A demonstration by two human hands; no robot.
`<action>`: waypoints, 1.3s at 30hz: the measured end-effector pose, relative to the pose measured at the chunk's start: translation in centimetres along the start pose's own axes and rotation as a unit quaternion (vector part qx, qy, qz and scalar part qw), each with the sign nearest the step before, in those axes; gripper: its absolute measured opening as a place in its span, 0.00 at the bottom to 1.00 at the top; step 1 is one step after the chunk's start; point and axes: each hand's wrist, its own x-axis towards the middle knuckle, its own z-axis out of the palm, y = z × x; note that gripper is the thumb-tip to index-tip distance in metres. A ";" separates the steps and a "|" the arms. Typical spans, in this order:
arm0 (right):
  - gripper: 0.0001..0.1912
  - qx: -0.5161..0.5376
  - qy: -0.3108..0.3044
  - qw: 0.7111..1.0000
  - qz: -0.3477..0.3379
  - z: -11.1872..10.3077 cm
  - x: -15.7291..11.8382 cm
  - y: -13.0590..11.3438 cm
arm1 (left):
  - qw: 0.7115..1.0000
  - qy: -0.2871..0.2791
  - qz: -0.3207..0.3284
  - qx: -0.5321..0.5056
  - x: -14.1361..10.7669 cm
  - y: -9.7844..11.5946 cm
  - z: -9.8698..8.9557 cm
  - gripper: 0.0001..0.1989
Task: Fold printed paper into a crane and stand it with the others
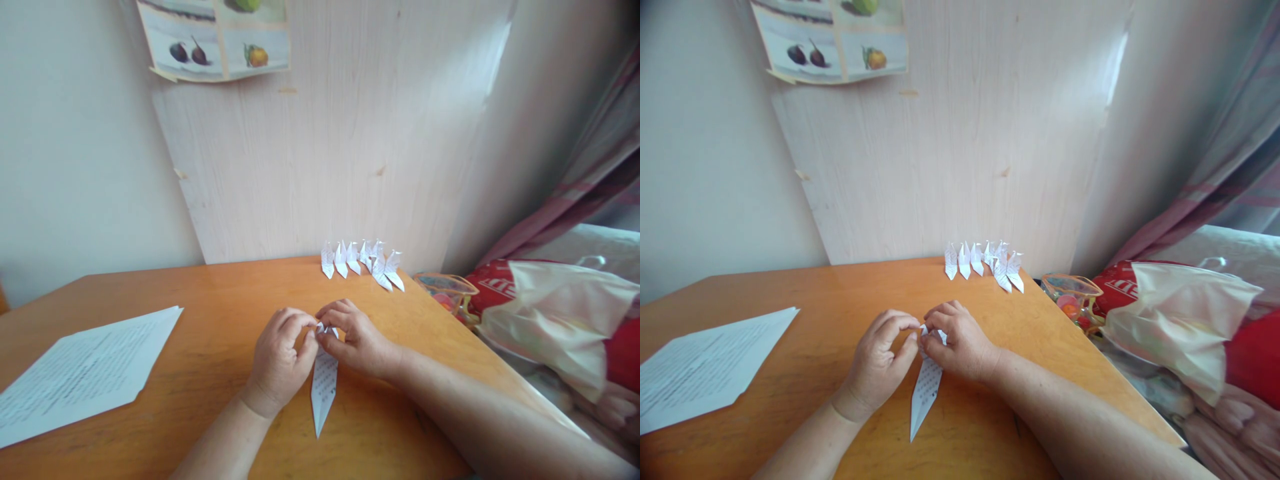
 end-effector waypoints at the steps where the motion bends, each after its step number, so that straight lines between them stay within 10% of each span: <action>1: 0.05 0.000 -0.001 1.000 0.001 0.0 0.0 0.0 | 1.000 -0.001 -0.004 -0.004 0.0 0.0 0.0 0.07; 18: 0.22 0.022 -0.058 0.997 0.034 -2.2 -0.2 -0.3 | 0.988 -0.067 -0.105 -0.086 -0.5 -0.8 0.3 0.07; 27: 0.03 0.118 -0.019 0.980 0.161 -4.9 0.6 1.5 | 0.964 -0.095 -0.159 -0.190 -0.4 0.0 0.6 0.09; 33: 0.10 0.095 -0.120 0.983 0.101 -5.5 0.3 1.7 | 0.927 -0.126 -0.231 -0.269 -0.3 0.8 1.0 0.12; 39: 0.06 -0.042 -0.096 0.994 0.032 -4.6 0.1 0.0 | 0.927 -0.130 -0.230 -0.267 -0.5 0.2 1.5 0.09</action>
